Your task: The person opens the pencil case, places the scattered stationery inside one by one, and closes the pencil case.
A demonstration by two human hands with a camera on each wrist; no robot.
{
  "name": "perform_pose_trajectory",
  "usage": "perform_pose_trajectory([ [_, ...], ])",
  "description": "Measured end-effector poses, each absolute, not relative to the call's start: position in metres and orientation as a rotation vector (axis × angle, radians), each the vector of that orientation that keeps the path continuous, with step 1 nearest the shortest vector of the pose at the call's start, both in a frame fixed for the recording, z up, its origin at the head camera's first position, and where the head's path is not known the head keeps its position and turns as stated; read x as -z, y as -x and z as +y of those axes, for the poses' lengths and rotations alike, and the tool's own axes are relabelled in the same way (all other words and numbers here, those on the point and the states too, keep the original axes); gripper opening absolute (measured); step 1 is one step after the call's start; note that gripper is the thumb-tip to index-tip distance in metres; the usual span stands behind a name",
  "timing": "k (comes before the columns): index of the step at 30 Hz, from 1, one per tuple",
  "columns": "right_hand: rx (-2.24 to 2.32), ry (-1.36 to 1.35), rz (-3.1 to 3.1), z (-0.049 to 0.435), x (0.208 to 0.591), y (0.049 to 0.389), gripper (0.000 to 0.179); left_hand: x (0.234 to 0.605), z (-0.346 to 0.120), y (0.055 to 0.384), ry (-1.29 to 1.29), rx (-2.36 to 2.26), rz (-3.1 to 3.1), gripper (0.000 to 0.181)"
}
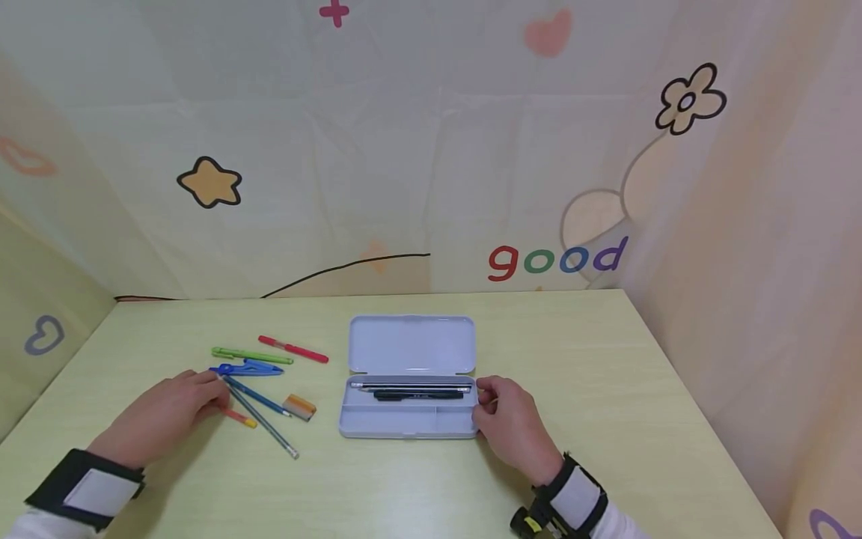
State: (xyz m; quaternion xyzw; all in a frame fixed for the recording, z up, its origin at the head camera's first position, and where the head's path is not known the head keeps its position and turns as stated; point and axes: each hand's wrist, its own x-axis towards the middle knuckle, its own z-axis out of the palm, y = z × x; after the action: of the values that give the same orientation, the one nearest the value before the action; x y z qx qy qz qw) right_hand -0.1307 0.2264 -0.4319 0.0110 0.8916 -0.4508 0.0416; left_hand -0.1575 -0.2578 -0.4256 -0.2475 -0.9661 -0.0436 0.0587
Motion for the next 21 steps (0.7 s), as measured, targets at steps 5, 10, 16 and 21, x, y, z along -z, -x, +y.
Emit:
perform_pose_trajectory([
  [5,1.385,-0.035,2.730,0.227,0.432,0.130,0.038,0.426,-0.259,0.156,0.737,0.134,-2.918,0.022],
  [10,1.386,-0.038,2.728,0.226,0.432,0.130,0.038,0.422,-0.257,0.154,0.719,0.118,-2.946,0.020],
  [16,1.383,-0.037,2.725,0.226,0.431,0.130,0.039,0.415,-0.255,0.150,0.734,0.126,-2.896,0.022],
  [21,1.377,-0.034,2.729,0.226,0.430,0.130,0.038,0.409,-0.251,0.147,0.743,0.130,-2.876,0.021],
])
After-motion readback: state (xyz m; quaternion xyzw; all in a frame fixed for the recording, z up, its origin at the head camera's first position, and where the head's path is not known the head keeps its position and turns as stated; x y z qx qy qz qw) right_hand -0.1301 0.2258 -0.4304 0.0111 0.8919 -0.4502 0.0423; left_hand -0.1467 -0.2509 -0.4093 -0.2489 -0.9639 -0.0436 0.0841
